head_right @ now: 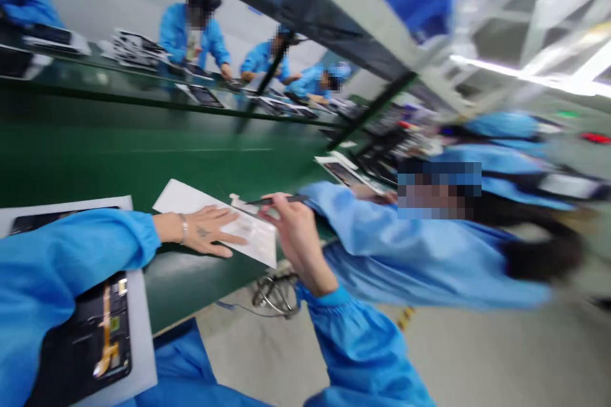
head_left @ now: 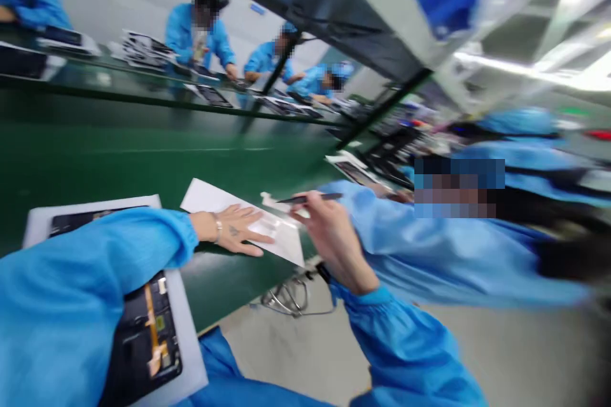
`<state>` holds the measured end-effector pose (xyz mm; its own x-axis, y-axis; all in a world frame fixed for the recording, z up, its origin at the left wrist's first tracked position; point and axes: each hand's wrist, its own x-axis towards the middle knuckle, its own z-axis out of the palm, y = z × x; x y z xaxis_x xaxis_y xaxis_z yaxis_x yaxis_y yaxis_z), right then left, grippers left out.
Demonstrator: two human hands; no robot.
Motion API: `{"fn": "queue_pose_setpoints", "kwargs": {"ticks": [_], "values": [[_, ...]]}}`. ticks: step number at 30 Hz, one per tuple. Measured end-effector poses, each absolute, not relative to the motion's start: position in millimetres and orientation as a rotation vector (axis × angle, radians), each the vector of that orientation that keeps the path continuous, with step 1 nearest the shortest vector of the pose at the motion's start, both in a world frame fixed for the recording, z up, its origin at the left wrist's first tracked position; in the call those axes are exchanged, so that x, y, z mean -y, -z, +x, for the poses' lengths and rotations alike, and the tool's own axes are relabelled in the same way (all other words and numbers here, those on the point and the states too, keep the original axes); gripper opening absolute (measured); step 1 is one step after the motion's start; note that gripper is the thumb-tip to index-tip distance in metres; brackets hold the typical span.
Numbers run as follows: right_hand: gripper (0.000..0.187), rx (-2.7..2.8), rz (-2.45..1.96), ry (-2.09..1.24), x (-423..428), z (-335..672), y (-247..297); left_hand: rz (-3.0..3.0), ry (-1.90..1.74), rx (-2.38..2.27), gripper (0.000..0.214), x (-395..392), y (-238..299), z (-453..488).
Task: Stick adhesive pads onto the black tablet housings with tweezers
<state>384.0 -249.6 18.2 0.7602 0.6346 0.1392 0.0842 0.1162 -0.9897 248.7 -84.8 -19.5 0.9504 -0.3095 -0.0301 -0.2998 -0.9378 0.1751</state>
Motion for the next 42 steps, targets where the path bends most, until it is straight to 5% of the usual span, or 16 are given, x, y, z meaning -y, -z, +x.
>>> {"fn": "queue_pose_setpoints", "kwargs": {"ticks": [4, 8, 14, 42], "values": [[0.029, 0.746, -1.304, -0.428, 222, 359, -38, 3.081, -0.176, 0.226, 0.058, 42, -16, 206], [0.030, 0.875, -1.261, -0.657, 181, 314, -42, 3.198, -0.118, -0.301, 0.033, -18, -43, 103], [0.041, 0.949, -1.243, -0.976, 100, 241, -18, 3.153, -0.086, -0.347, 0.024, -28, -18, -6], [0.034, 0.954, -1.381, -1.034, 105, 231, 7, 2.998, -0.128, -0.372, 0.032, 1, -9, -8]]}}
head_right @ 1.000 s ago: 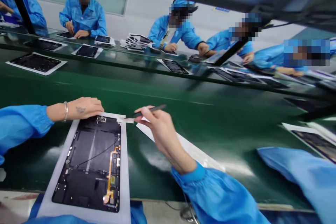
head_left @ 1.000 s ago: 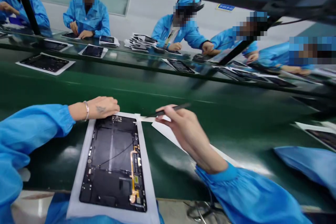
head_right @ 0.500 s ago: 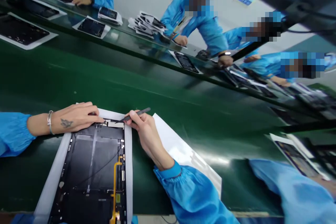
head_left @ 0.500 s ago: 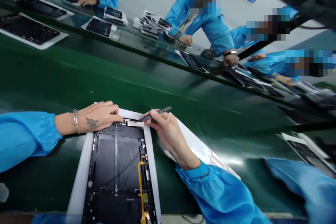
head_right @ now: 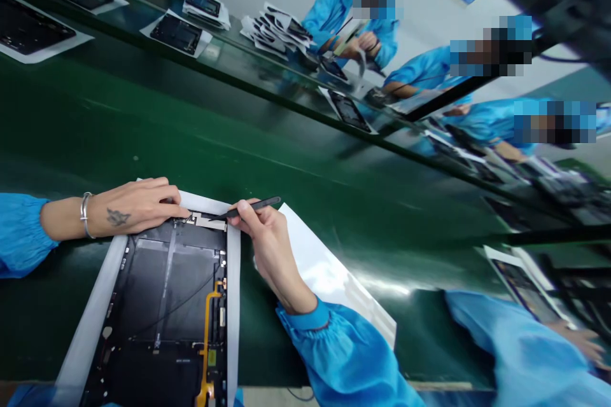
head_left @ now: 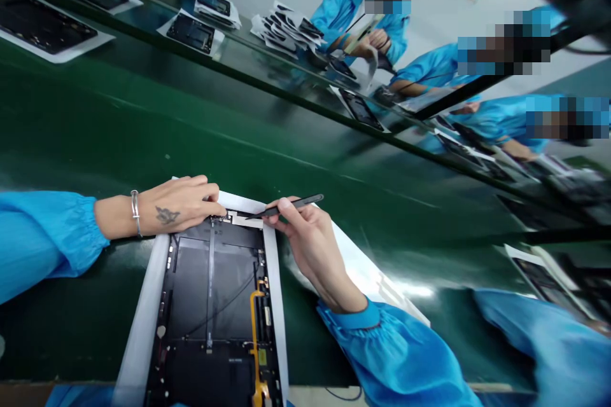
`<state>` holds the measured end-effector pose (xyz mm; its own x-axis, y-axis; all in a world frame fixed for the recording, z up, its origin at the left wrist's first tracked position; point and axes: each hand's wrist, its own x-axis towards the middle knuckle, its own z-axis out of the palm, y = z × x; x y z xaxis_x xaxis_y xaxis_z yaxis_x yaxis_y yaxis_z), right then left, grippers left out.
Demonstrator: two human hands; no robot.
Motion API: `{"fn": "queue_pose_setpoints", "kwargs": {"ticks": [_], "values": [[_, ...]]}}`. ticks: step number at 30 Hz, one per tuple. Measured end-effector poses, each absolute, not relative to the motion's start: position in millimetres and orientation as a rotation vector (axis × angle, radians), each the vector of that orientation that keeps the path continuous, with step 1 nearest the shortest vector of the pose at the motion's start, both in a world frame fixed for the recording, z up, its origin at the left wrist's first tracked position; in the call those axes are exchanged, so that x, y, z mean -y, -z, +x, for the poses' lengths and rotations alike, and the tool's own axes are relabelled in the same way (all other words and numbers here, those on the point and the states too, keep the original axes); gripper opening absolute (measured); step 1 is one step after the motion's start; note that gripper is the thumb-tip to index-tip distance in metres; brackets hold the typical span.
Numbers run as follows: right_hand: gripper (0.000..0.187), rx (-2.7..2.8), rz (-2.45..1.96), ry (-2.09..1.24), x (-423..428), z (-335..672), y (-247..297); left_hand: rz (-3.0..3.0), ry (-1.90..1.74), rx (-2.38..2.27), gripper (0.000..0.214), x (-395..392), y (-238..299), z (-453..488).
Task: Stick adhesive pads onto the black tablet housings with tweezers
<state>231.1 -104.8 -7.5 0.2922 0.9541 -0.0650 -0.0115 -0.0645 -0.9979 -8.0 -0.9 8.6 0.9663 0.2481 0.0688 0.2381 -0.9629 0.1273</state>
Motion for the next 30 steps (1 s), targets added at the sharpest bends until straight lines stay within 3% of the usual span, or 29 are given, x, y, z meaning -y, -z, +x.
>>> {"fn": "queue_pose_setpoints", "kwargs": {"ticks": [30], "values": [[0.036, 0.971, -1.413, -1.033, 103.9, 231.7, 3.9, 2.976, -0.172, -0.342, 0.032, -0.8, -4.5, -7.1]]}}
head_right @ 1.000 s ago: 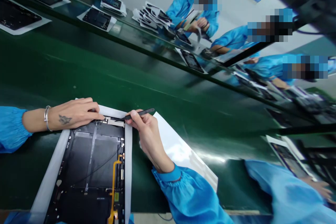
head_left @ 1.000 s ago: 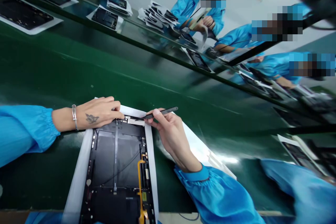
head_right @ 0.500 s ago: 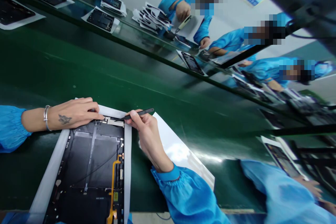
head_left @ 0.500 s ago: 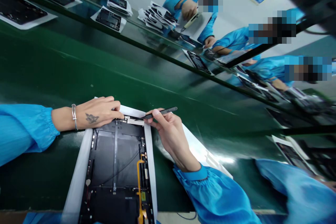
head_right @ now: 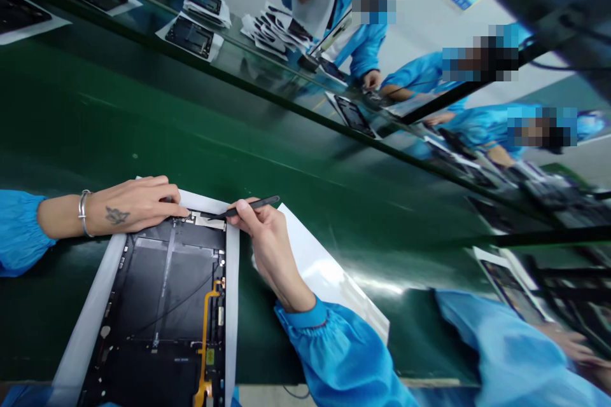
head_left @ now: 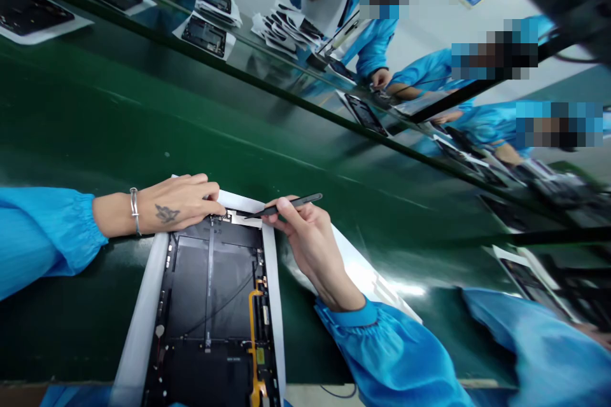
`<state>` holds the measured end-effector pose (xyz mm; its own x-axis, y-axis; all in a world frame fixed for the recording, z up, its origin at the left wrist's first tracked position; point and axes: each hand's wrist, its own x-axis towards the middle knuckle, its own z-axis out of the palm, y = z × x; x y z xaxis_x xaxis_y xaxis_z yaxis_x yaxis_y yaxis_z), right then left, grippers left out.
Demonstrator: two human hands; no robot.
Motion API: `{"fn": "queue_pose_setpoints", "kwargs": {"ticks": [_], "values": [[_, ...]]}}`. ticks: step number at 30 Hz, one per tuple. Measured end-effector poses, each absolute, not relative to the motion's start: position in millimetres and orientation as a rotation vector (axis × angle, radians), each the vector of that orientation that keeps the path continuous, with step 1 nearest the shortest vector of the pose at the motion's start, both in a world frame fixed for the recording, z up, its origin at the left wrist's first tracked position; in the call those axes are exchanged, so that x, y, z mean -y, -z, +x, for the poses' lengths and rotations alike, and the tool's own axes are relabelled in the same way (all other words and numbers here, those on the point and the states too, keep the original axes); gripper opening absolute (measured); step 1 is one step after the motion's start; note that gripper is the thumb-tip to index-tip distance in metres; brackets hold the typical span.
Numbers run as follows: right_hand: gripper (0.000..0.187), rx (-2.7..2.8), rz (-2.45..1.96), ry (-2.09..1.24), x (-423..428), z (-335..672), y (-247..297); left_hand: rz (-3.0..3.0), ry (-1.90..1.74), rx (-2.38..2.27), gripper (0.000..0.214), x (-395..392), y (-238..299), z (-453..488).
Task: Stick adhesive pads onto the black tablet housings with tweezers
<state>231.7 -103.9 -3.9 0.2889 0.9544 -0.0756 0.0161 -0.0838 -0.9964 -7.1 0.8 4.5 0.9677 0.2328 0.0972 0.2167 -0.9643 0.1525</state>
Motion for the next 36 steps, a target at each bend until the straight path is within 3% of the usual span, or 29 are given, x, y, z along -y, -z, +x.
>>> {"fn": "queue_pose_setpoints", "kwargs": {"ticks": [36], "values": [[0.035, 1.030, -1.451, -0.997, 104.2, 232.6, 1.0, 2.996, -0.219, -0.334, 0.029, -1.5, -1.3, -5.1]]}}
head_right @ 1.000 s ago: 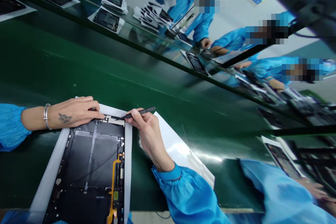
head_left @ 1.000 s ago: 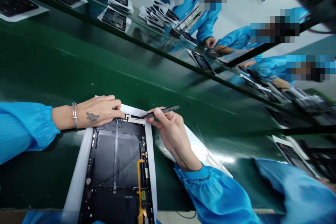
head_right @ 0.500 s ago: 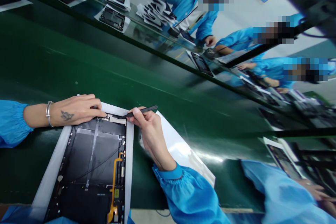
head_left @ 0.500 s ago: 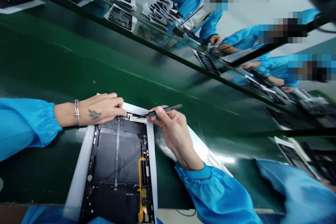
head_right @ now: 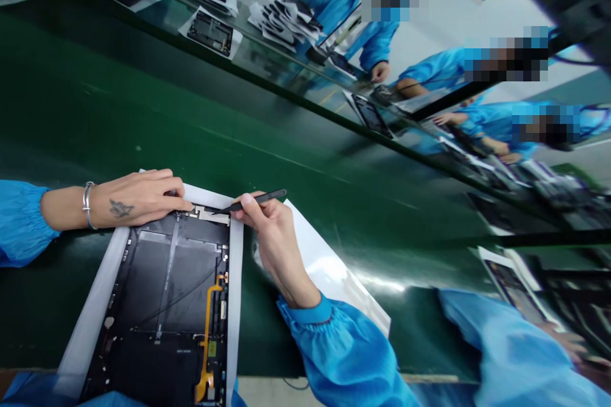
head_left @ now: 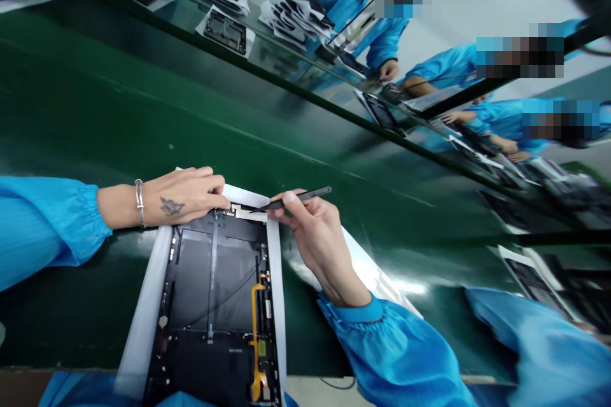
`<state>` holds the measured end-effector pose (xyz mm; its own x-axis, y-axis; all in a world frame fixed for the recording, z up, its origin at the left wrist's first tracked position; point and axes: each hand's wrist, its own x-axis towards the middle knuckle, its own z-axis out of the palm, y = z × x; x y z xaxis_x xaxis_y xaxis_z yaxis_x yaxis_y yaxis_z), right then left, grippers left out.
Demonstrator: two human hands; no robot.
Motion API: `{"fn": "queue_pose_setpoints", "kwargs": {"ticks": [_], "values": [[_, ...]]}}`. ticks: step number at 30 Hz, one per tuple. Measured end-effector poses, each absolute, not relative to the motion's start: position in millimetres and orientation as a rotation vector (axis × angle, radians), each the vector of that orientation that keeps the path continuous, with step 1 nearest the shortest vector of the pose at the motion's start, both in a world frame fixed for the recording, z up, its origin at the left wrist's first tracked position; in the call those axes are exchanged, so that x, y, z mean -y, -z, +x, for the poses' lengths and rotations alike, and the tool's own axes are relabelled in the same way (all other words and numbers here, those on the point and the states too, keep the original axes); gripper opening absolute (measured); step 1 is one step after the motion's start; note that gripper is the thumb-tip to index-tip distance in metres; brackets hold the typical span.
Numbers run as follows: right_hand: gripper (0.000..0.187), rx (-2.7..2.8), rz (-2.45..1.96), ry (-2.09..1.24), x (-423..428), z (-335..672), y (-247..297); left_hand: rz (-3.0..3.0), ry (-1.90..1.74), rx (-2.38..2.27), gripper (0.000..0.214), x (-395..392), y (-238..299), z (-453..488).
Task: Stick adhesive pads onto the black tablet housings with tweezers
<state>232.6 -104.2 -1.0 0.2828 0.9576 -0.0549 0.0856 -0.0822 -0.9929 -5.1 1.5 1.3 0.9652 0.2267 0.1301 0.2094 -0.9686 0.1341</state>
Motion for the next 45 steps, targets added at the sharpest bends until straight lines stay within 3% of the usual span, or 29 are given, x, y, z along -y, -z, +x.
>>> {"fn": "queue_pose_setpoints", "kwargs": {"ticks": [20, 45], "values": [[0.041, 1.045, -1.446, -0.985, 102.9, 233.8, 2.4, 2.985, -0.209, -0.344, 0.040, -0.9, 0.4, -1.3], [0.035, 0.949, -1.354, -1.002, 101.6, 224.7, 2.9, 3.051, -0.179, -0.327, 0.035, -2.1, -3.9, -7.9]]}}
